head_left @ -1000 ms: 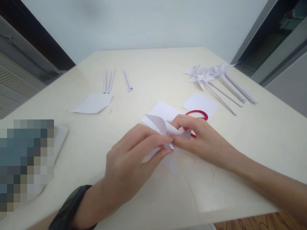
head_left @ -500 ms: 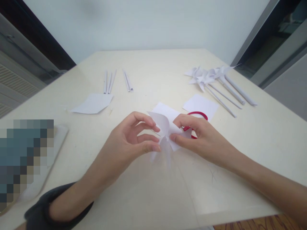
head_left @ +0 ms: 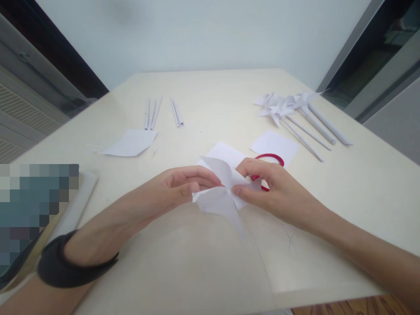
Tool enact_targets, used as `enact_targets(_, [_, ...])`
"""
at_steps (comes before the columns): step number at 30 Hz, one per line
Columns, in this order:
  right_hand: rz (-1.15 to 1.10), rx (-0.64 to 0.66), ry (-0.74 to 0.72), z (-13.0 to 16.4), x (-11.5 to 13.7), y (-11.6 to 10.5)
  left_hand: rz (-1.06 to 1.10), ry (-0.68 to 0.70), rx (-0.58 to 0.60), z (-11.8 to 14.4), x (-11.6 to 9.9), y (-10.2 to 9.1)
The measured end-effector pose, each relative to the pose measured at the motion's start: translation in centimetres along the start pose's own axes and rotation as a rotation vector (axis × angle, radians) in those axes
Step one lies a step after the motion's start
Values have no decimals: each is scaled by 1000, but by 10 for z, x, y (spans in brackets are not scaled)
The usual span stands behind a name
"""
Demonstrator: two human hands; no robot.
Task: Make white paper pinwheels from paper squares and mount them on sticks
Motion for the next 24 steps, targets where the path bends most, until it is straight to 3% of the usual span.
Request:
enact_targets(5, [0,5,-6,1,-1,1,29,34,89,-1,-2,5])
enact_targets(17, [18,20,-27,5,3,4,54,6,-14,-3,0,27])
enact_targets(24, [45,17,-27,4,0,3,4,161,55,-1,2,20])
Point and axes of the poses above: each hand's wrist, its own z-axis away from the middle knuckle, its own y-axis out of the palm, x = y × z, the point moved 2 cm from there along -z, towards the middle knuckle, and after that the axes turned 8 degrees about y, right-handed, at the moved point
